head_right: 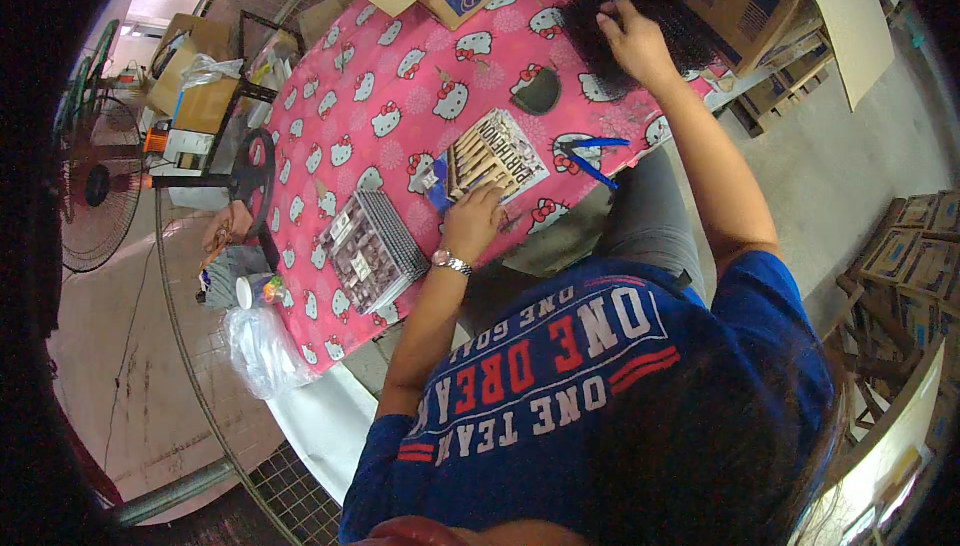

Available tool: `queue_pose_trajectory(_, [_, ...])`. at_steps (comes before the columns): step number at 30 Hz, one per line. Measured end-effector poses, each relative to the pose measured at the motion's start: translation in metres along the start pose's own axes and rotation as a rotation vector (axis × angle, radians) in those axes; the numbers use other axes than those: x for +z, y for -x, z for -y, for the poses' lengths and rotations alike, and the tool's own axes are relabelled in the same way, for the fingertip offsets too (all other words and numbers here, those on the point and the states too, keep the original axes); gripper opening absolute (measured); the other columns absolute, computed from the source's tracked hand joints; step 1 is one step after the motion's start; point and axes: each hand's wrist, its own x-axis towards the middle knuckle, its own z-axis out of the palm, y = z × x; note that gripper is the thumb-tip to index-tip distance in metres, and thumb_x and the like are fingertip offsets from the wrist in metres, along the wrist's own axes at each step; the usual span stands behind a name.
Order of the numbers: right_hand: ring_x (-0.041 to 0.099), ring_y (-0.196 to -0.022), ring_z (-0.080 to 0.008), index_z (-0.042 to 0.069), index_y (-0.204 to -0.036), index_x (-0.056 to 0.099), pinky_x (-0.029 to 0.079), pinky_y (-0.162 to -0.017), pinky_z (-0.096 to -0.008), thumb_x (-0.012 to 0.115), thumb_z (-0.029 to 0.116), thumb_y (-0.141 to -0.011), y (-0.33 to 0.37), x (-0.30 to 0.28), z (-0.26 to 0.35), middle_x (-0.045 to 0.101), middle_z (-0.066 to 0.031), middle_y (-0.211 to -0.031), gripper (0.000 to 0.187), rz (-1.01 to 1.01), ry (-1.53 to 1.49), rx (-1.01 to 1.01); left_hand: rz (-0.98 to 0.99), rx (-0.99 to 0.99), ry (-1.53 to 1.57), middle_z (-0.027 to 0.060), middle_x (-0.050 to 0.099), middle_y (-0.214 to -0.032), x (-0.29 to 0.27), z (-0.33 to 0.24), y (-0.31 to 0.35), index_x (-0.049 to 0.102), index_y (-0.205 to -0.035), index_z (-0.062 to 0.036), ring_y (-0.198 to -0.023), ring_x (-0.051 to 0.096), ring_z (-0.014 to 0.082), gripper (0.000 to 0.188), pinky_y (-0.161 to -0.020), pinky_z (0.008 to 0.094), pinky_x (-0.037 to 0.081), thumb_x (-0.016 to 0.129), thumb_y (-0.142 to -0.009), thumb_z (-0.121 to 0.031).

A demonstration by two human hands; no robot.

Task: The person attaches plastic spiral binders to stacks of cards by hand. They thread the binders through the holes and set the completed booklets aside.

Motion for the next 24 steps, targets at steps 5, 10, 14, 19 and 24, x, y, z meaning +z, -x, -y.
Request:
queue_pose_trajectory(5, [0.061, -0.073, -0.0177, 0.003, -0.111, 0.059, 0.049, -0.069, -0.0321, 0.056, 0.01, -0.089, 0.053, 0.008, 0.003, 0.064, -0.0144, -0.083, 0.023, 0.303, -0.116, 0.015, -0.015, 0.018, -0.167, 0.0096, 0.064, -0.116, 0.004, -0.007, 0.006, 0.059, -0.119, -0.0088, -0.101, 0.064, 0.0258, 0.036, -0.084, 0.0386, 0.054, 0.06, -0.084, -0.016])
queue_pose_trajectory(10, [0.056, -0.069, -0.0164, 0.0, -0.106, 0.059, 0.047, -0.066, -0.0321, 0.056, 0.008, -0.087, 0.072, 0.024, 0.043, 0.063, -0.0139, -0.079, 0.02, 0.322, -0.195, -0.009, -0.063, 0.027, -0.191, 0.0098, 0.066, -0.112, 0.008, -0.01, 0.013, 0.061, -0.118, -0.0089, -0.096, 0.066, 0.0257, 0.035, -0.078, 0.0378, 0.056, 0.059, -0.084, -0.015])
queue_pose_trajectory(14, [0.052, -0.066, -0.014, 0.0, -0.111, 0.061, 0.046, -0.065, -0.0307, 0.056, 0.006, -0.089, 0.071, 0.032, 0.052, 0.063, -0.013, -0.079, 0.023, 0.356, -0.266, -0.035, 0.011, 0.048, -0.033, 0.0089, 0.068, -0.109, -0.007, -0.005, 0.012, 0.065, -0.112, -0.0093, -0.089, 0.068, 0.0255, 0.031, -0.075, 0.0374, 0.056, 0.057, -0.082, -0.014])
queue_pose_trajectory(19, [0.056, -0.071, -0.0123, 0.002, -0.113, 0.064, 0.047, -0.068, -0.0295, 0.056, 0.006, -0.09, 0.072, 0.034, 0.061, 0.066, -0.0091, -0.082, 0.024, 0.422, -0.325, -0.001, 0.092, -0.091, 0.052, 0.0105, 0.071, -0.094, -0.018, 0.0, 0.007, 0.069, -0.112, -0.0177, -0.075, 0.067, 0.0274, 0.032, -0.068, 0.0389, 0.055, 0.062, -0.081, -0.015])
queue_pose_trajectory(24, [0.059, -0.073, -0.0154, 0.003, -0.113, 0.063, 0.048, -0.07, -0.0305, 0.056, 0.009, -0.09, 0.083, 0.044, 0.047, 0.066, -0.009, -0.083, 0.026, 0.445, -0.319, 0.023, 0.119, -0.064, 0.143, 0.0109, 0.07, -0.088, -0.032, 0.007, -0.002, 0.07, -0.108, -0.0182, -0.074, 0.065, 0.0299, 0.031, -0.066, 0.0406, 0.053, 0.064, -0.078, -0.019])
